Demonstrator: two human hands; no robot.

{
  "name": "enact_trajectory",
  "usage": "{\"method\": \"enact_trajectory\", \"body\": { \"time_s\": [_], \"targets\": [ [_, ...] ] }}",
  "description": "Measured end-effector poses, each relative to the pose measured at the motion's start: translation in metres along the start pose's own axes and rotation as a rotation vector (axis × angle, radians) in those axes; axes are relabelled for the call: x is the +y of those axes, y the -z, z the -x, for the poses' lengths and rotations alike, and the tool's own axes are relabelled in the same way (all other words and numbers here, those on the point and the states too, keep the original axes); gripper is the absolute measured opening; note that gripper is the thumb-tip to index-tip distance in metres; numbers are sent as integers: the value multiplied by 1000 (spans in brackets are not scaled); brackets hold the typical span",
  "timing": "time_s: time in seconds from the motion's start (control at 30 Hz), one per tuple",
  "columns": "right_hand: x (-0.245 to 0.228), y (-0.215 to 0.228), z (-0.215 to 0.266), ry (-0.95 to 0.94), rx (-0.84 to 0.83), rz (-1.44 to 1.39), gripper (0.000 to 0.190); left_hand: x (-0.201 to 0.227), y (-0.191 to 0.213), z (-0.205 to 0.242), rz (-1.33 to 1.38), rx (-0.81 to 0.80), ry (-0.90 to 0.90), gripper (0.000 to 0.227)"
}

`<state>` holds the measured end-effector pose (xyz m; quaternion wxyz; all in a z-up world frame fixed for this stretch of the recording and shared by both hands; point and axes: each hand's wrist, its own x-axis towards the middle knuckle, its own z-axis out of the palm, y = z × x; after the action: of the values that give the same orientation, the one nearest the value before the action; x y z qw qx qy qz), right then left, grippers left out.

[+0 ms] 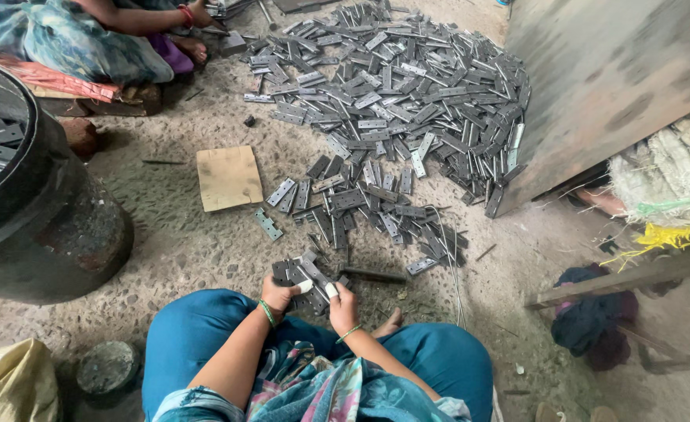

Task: The person sits on the floor and assembles small metal hinge components by hand. They pick up two flat metal plates, align them, and use a metal rod to press or secure them together, then place the assembled unit into a nearby bucket.

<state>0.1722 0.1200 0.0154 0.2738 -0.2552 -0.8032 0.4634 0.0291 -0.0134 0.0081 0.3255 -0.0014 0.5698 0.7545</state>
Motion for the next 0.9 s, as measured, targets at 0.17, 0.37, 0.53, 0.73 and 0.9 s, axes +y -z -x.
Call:
{"method": "enact_trajectory", "body": {
  "time_s": [0.17, 0.37, 0.53, 0.73, 0.9],
  "targets": [
    [6, 3, 5, -644, -104, -537, 20, -1, 4, 7, -31, -65, -32, 46],
    [3, 25, -5, -857, -259, -864, 27, 10, -3, 16, -152, -141, -55, 56],
    [-10, 38, -5, -953, -318, -886, 21, 9, -6, 18, -234, -67, -119, 49],
    [-32, 46, -15, -763, -111, -753, 22, 20, -10, 19, 259, -88, 23, 44],
    [-93, 39, -16, 180, -175, 129, 27, 37, -20, 23, 566, -83, 212, 34]
  ]
}}
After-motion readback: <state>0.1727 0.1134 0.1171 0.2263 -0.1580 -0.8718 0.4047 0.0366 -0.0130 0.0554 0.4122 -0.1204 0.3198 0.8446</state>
